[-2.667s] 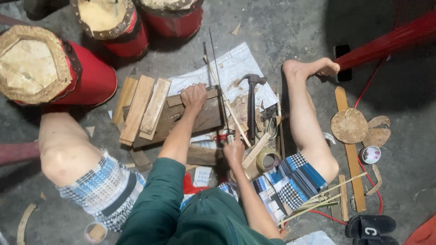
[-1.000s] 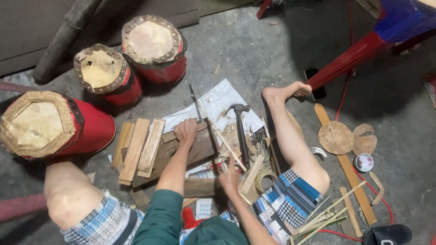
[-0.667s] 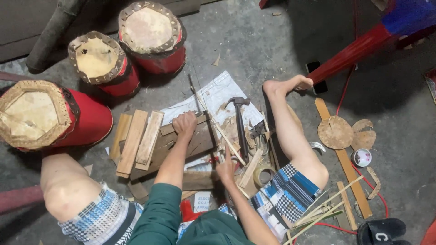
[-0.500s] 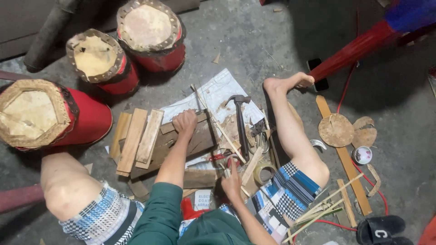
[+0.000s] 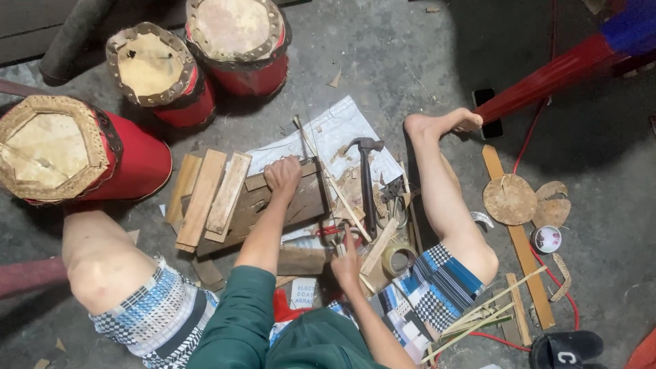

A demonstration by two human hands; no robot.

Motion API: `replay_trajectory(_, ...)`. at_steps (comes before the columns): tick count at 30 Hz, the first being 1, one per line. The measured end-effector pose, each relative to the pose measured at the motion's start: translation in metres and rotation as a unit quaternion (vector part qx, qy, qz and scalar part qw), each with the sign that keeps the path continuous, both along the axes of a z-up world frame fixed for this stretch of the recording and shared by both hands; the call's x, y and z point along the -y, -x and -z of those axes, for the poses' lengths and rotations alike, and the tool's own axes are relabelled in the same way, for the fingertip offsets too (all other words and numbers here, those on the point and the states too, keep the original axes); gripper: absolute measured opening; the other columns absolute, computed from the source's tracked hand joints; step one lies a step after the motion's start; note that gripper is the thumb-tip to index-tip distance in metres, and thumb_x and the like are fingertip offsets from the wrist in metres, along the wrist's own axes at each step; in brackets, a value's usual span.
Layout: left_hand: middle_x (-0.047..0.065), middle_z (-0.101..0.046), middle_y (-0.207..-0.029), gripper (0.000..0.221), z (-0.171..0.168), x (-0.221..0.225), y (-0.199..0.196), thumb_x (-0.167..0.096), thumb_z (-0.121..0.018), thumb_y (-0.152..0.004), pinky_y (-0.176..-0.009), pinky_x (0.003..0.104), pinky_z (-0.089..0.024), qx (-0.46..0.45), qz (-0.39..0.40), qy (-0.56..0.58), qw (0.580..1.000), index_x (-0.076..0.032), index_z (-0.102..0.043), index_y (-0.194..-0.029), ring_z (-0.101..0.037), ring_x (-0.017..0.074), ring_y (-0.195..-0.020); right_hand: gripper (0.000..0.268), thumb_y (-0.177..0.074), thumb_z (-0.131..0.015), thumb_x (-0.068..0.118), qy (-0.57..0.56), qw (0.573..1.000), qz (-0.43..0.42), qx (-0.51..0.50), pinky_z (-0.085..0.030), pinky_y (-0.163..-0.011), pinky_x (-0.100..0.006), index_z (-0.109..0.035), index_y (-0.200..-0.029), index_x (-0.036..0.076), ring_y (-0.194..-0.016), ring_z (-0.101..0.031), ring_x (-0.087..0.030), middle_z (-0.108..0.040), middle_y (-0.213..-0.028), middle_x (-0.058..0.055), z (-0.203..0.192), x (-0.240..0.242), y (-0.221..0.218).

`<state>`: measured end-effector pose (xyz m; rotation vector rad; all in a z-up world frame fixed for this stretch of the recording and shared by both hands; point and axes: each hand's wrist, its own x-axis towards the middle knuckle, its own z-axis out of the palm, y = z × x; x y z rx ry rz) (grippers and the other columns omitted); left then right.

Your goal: Fitting and shaping wooden strips onto a wooden frame using a hammer and a cutting tool while sitting on the floor.

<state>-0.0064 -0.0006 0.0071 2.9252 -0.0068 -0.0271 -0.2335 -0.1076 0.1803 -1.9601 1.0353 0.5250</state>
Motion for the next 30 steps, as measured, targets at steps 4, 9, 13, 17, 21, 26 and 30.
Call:
replay_trajectory(4, 0.009, -0.073, -0.063, 0.045, 0.0, 0.002, -0.006, -0.025, -0.044, -0.101, -0.071, 0.045, -0.051, -0.01, -0.006, 0.007, 1.0, -0.017, -0.073, -0.066, -0.077, 0.0272, -0.068, 0.09, -0.085, -0.071, 0.007, -0.007, 0.999, 0.006, 0.045, -0.051, -0.104, -0.049, -0.032, -0.158, 0.041, -0.114, -0.067, -0.042, -0.072, -0.112, -0.026, 0.044, 0.001, -0.037)
replay_trajectory(9, 0.007, -0.074, -0.063, 0.047, -0.003, 0.0, -0.001, -0.029, -0.042, -0.102, -0.072, 0.043, -0.05, -0.026, -0.038, 0.017, 0.999, -0.018, -0.073, -0.068, -0.078, 0.0264, -0.071, 0.092, -0.083, -0.074, 0.007, -0.002, 1.0, 0.02, 0.014, -0.052, -0.101, -0.048, -0.032, -0.157, 0.042, -0.115, -0.068, -0.041, -0.072, -0.114, -0.025, 0.025, -0.004, 0.01)
replay_trajectory(13, 0.009, -0.072, -0.062, 0.042, 0.004, -0.001, -0.002, -0.025, -0.048, -0.098, -0.067, 0.044, -0.051, 0.011, -0.008, 0.011, 1.0, -0.018, -0.072, -0.065, -0.077, 0.0264, -0.068, 0.09, -0.085, -0.076, 0.017, -0.005, 1.0, 0.012, 0.005, -0.049, -0.105, -0.049, -0.031, -0.157, 0.046, -0.119, -0.066, -0.042, -0.071, -0.119, -0.025, 0.02, 0.001, 0.002)
replay_trajectory(17, 0.009, -0.073, -0.062, 0.044, 0.0, 0.001, 0.001, -0.026, -0.045, -0.099, -0.068, 0.044, -0.05, 0.003, -0.025, 0.017, 1.0, -0.018, -0.071, -0.065, -0.078, 0.0269, -0.069, 0.088, -0.087, -0.074, 0.019, 0.021, 0.999, -0.02, 0.031, -0.048, -0.108, -0.05, -0.029, -0.158, 0.043, -0.121, -0.064, -0.042, -0.07, -0.119, -0.025, 0.033, 0.002, -0.039)
replay_trajectory(21, 0.008, -0.072, -0.06, 0.046, -0.001, 0.005, -0.004, -0.027, -0.045, -0.099, -0.067, 0.044, -0.05, 0.004, -0.034, 0.042, 0.999, -0.018, -0.071, -0.063, -0.077, 0.0264, -0.068, 0.098, -0.085, -0.075, 0.013, 0.011, 1.0, 0.013, 0.02, -0.047, -0.106, -0.051, -0.02, -0.16, 0.042, -0.119, -0.064, -0.044, -0.07, -0.114, -0.03, 0.01, 0.004, -0.033)
replay_trajectory(26, 0.008, -0.07, -0.057, 0.037, -0.001, 0.001, -0.001, -0.023, -0.051, -0.096, -0.063, 0.044, -0.052, 0.069, 0.0, 0.022, 0.997, -0.018, -0.068, -0.063, -0.076, 0.0265, -0.062, 0.097, -0.084, -0.077, 0.015, 0.017, 1.0, 0.005, 0.003, -0.048, -0.105, -0.049, -0.023, -0.159, 0.044, -0.117, -0.067, -0.041, -0.071, -0.115, -0.025, 0.026, -0.001, -0.026)
replay_trajectory(30, 0.008, -0.071, -0.058, 0.042, 0.016, 0.0, -0.003, -0.025, -0.046, -0.097, -0.067, 0.045, -0.051, 0.025, -0.019, 0.03, 0.999, -0.019, -0.07, -0.063, -0.077, 0.0274, -0.066, 0.09, -0.085, -0.076, 0.017, 0.005, 1.0, -0.004, 0.008, -0.049, -0.104, -0.048, -0.03, -0.158, 0.044, -0.118, -0.067, -0.04, -0.072, -0.116, -0.024, 0.049, -0.001, -0.029)
